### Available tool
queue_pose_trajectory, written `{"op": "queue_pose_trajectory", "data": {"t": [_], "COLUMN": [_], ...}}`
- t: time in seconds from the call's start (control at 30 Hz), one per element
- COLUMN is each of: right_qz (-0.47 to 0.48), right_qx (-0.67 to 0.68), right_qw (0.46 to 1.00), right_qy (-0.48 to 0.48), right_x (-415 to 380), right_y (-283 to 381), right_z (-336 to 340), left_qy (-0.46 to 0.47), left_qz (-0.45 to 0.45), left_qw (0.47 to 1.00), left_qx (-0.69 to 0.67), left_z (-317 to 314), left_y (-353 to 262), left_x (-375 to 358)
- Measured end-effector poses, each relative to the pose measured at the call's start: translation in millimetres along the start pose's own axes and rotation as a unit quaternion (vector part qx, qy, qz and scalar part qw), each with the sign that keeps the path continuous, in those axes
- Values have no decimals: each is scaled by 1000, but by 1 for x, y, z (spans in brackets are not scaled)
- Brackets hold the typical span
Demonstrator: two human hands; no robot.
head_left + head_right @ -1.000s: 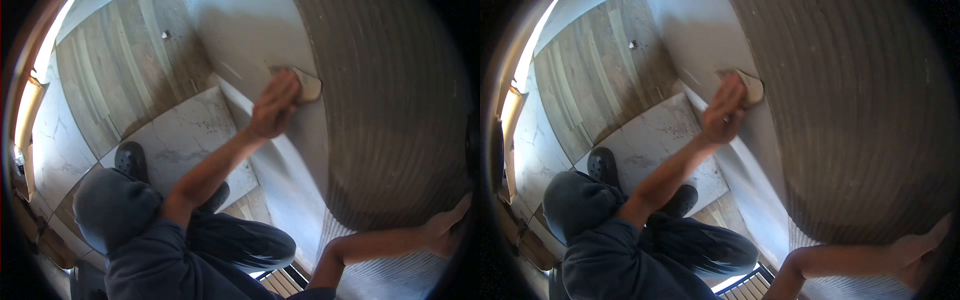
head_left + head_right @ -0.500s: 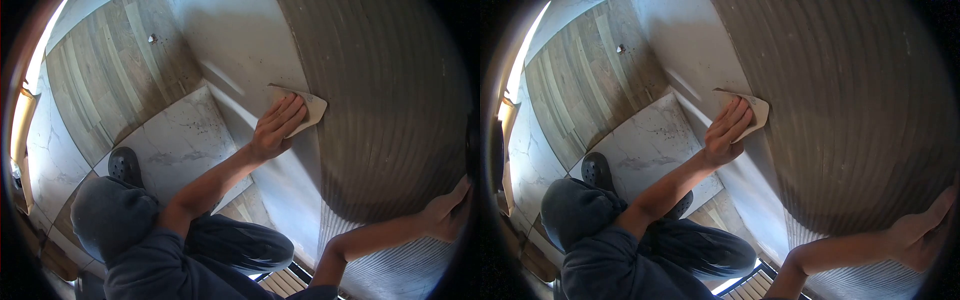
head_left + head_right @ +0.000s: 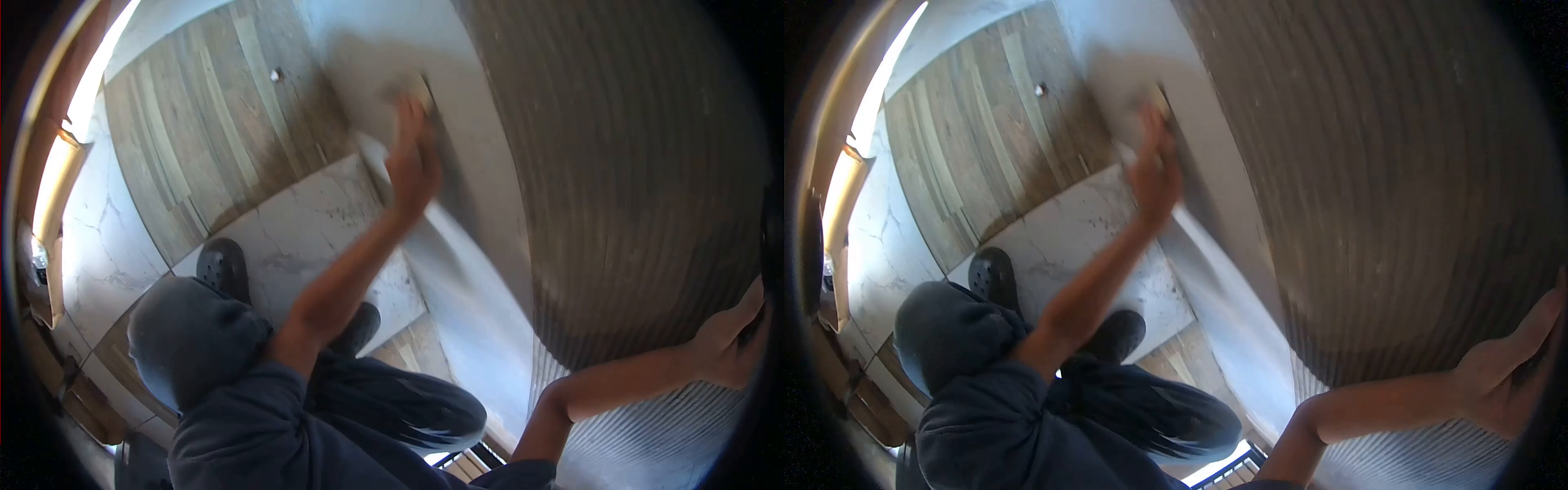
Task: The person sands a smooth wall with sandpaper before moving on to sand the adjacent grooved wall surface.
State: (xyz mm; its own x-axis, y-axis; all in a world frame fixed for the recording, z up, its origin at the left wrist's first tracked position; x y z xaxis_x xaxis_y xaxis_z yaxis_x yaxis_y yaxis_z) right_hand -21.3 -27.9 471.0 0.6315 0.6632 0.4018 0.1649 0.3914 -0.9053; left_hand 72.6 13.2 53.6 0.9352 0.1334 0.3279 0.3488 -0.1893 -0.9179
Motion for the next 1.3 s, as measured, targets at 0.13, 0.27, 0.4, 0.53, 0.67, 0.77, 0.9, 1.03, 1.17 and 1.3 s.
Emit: {"op": "queue_pose_trajectory", "data": {"t": [0.13,0.27,0.4,0.53,0.67,0.77,0.9,1.03,1.17,1.3], "right_qz": [-18,-5,-40,-2,28,-8,-10,-39,-69,-66], "right_qx": [23,19,8,34,52,57,80,58,37,40], "right_qw": [1000,1000,999,999,998,998,996,997,997,997], "right_qy": [-4,2,2,0,5,7,26,20,-3,-18], "right_x": [-3,-2,1,0,-4,-2,1,-5,-3,-4], "right_y": [-3,0,1,-1,-7,-3,5,1,13,26], "right_z": [-1,-1,1,-3,-2,0,-2,0,1,4], "left_qy": [91,67,62,92,35,34,51,17,75,105], "left_qz": [44,163,57,13,148,-35,15,62,-40,117], "left_qw": [991,977,995,993,988,998,996,997,996,987], "left_qx": [-93,-118,-59,-71,-40,-30,-70,-41,-29,-36], "left_z": [9,7,3,7,2,-1,10,2,1,9], "left_y": [-19,1,-24,-10,1,-24,4,14,-9,-6], "left_x": [-70,-23,-47,-44,-4,-50,-35,23,-41,9]}}
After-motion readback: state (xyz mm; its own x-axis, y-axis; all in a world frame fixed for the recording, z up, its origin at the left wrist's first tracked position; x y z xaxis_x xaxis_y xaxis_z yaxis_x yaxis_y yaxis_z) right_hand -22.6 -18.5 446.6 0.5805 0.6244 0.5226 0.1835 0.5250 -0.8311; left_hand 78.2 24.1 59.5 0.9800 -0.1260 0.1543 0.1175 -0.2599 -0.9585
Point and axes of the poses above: each hand's wrist, its own x-axis towards the middle knuckle, its own z-axis out of the back of the hand, y = z × x, the point moved 4 cm from there along x, towards the middle knuckle, and after that the axes turned 14 degrees about -x, right-handed, at the moved point
